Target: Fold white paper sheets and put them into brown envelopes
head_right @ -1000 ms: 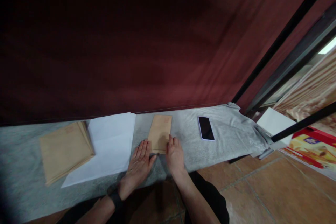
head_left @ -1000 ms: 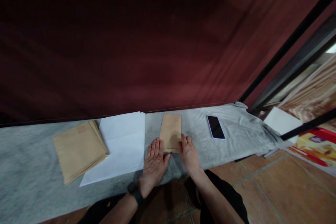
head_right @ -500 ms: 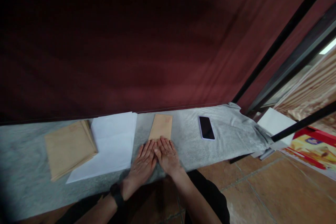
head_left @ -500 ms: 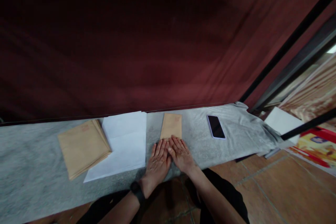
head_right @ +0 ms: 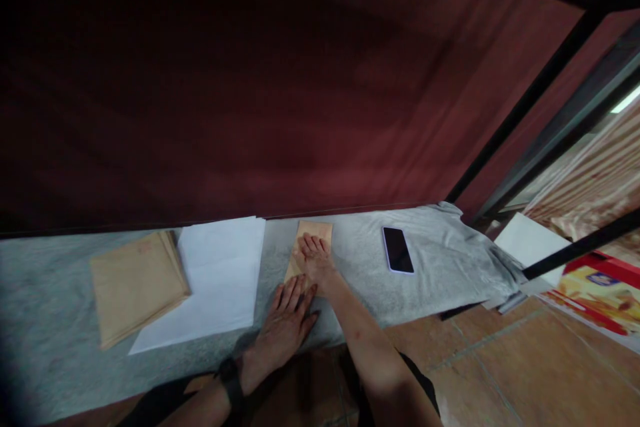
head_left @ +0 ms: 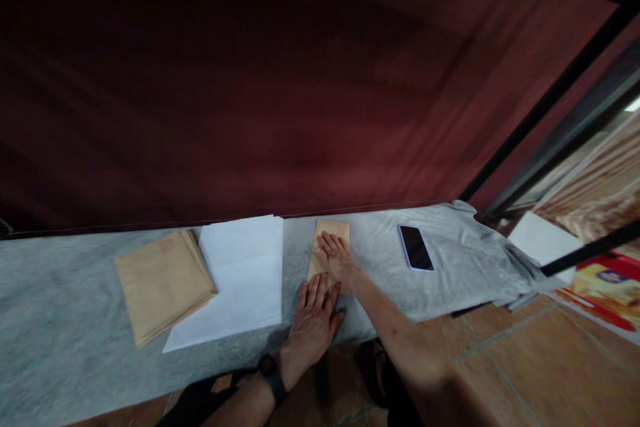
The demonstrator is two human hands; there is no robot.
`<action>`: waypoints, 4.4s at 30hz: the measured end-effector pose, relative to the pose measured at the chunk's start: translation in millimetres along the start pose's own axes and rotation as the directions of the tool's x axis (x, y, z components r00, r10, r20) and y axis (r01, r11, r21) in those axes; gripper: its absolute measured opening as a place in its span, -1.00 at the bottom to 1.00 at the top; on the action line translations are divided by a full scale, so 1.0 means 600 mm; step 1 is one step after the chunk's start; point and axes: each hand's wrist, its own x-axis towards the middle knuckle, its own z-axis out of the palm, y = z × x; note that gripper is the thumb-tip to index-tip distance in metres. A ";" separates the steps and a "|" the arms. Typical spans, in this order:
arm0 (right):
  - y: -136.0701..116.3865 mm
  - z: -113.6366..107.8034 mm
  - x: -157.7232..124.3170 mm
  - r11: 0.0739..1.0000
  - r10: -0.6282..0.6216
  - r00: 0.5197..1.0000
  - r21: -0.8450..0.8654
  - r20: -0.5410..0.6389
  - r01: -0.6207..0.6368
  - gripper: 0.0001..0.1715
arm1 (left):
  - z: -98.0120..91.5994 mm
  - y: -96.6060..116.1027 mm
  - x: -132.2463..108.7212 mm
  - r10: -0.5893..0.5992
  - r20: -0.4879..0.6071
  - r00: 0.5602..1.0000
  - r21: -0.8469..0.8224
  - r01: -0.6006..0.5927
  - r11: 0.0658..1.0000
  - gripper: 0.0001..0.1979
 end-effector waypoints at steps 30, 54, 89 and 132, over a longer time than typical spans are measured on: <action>-0.046 0.003 -0.242 1.000 -0.025 0.994 0.006 -0.105 0.026 -0.36 | -0.005 -0.036 0.032 -0.290 -0.020 0.957 -0.170 0.282 0.944 -0.50; 0.059 -0.081 -0.165 -0.042 0.826 0.553 0.990 0.111 -0.137 -0.68 | -0.072 -0.038 0.088 -0.344 0.344 0.874 -0.925 0.377 0.033 -0.44; 0.065 -0.081 -0.206 0.711 0.605 0.759 0.595 -0.243 -0.376 -0.84 | -0.059 -0.055 0.064 -0.323 0.276 0.905 -0.841 0.390 0.375 -0.63; -0.167 0.016 0.020 0.823 0.167 0.986 0.550 0.004 -0.141 -0.69 | -0.090 -0.125 -0.036 -0.565 0.137 0.813 0.153 0.546 0.823 -0.38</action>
